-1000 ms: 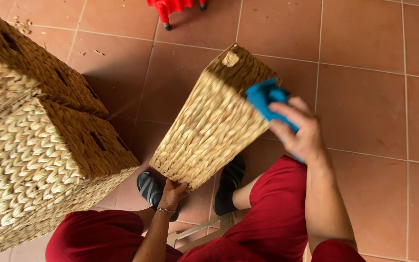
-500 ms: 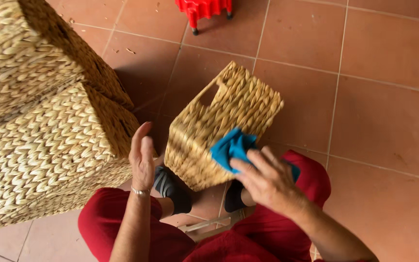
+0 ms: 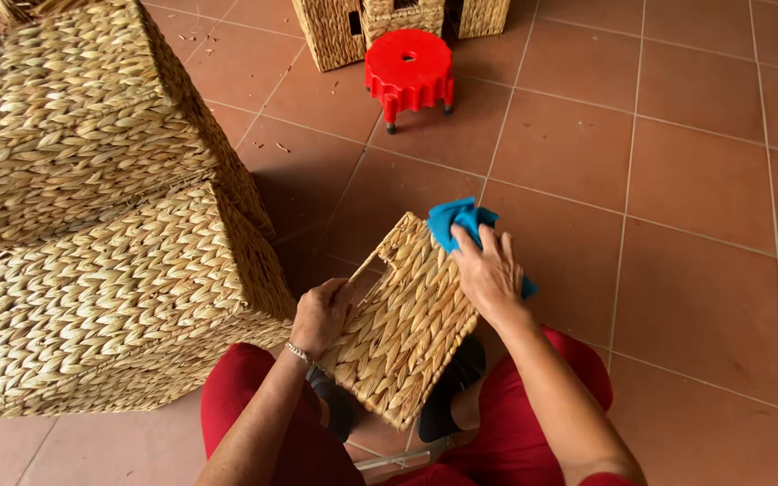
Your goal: The person sits on the tiled floor and wipes woven water-hyacinth storage baskets with a blue cloth, turning each basket to clean its sides, edges, and interior, working through the baskets one at a time.
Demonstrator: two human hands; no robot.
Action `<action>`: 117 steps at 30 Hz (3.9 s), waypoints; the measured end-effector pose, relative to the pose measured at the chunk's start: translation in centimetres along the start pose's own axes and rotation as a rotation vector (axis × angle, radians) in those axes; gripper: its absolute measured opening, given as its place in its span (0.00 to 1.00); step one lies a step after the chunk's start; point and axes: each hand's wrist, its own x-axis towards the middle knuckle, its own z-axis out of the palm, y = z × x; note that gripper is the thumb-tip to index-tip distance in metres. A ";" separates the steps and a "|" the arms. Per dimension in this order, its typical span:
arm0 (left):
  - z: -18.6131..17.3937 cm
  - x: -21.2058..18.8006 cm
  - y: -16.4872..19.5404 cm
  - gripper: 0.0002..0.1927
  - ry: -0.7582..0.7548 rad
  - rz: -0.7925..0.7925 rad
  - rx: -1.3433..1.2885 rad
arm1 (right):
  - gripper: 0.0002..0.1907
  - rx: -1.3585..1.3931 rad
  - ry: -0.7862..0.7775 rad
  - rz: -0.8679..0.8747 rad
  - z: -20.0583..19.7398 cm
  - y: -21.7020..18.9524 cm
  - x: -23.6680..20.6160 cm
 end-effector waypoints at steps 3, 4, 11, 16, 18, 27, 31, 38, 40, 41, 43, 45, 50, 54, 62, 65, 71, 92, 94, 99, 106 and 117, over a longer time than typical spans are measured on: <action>-0.2 1.4 -2.3 0.12 0.012 -0.002 -0.075 | 0.20 -0.025 -0.067 0.015 -0.3 -3.9 0.8; -0.7 1.8 -3.3 0.12 0.022 -0.002 -0.092 | 0.19 0.069 -0.216 0.022 -0.8 -6.2 -0.3; -0.9 3.0 -6.4 0.14 -0.066 -0.066 -0.411 | 0.22 0.341 -0.088 -0.542 -3.0 -14.7 -10.9; -1.3 1.9 -4.7 0.16 -0.059 -0.048 -0.204 | 0.26 0.181 -0.352 -0.108 0.9 -8.4 -2.0; -1.3 1.7 -4.4 0.18 -0.106 0.026 -0.233 | 0.26 0.020 -0.116 -0.071 1.5 -5.6 1.2; -3.2 1.2 -6.6 0.29 -0.307 0.075 -0.156 | 0.23 -0.021 -0.157 -0.198 0.2 -10.4 -3.0; -2.8 -0.2 -5.9 0.24 -0.193 0.026 -0.198 | 0.25 0.232 -0.113 -0.564 -4.6 -16.4 -10.5; -1.8 -2.4 -3.7 0.18 -0.050 0.209 -0.190 | 0.24 0.075 -0.196 -0.339 -0.5 -10.2 -6.2; -1.0 -3.7 -2.9 0.17 -0.038 0.263 -0.187 | 0.22 -0.015 -0.115 -0.174 1.2 -6.2 -2.8; -0.7 -4.3 -2.6 0.17 -0.052 0.238 -0.195 | 0.22 0.007 -0.035 -0.109 1.8 -4.7 -1.4; 0.0 -4.8 -2.1 0.15 -0.083 0.198 -0.213 | 0.25 -0.153 0.020 -0.047 2.2 -3.4 0.2; -0.2 -4.4 -2.0 0.14 -0.082 0.253 -0.172 | 0.27 -0.162 0.022 -0.035 1.4 -4.5 -0.7; -0.2 -3.7 -2.5 0.15 -0.033 0.220 -0.107 | 0.25 0.106 -0.114 -0.353 -3.0 -13.2 -10.3; -0.2 -3.8 -2.6 0.15 -0.069 0.102 -0.069 | 0.25 0.321 -0.085 -0.501 -5.3 -15.5 -15.9; 0.4 -5.8 -0.7 0.14 -0.075 0.188 -0.146 | 0.24 -0.079 0.003 -0.095 0.5 -2.7 -4.1; 0.7 -6.4 -0.2 0.15 -0.042 0.224 -0.150 | 0.26 -0.276 0.087 -0.010 0.7 -2.2 -2.8; 0.4 -4.8 -1.2 0.16 -0.069 0.124 -0.083 | 0.26 0.080 -0.110 -0.302 -5.0 -12.5 -11.5; -0.3 -3.9 -2.1 0.17 0.014 0.062 -0.057 | 0.24 0.060 -0.114 -0.280 -3.4 -12.4 -9.2; -0.6 -3.4 -2.3 0.17 0.034 0.110 -0.106 | 0.23 0.238 -0.169 -0.400 -6.0 -15.9 -13.7; -0.7 -3.4 -2.6 0.17 0.017 0.152 -0.152 | 0.30 0.280 -0.202 -0.483 -4.4 -13.8 -14.6; 0.8 -5.0 -2.2 0.21 -0.023 0.214 -0.239 | 0.28 -0.206 0.048 -0.080 2.2 -2.5 -1.5; -1.4 -3.7 -2.4 0.36 -0.178 -0.129 -0.563 | 0.28 0.337 -0.082 -0.482 -4.2 -16.5 -14.4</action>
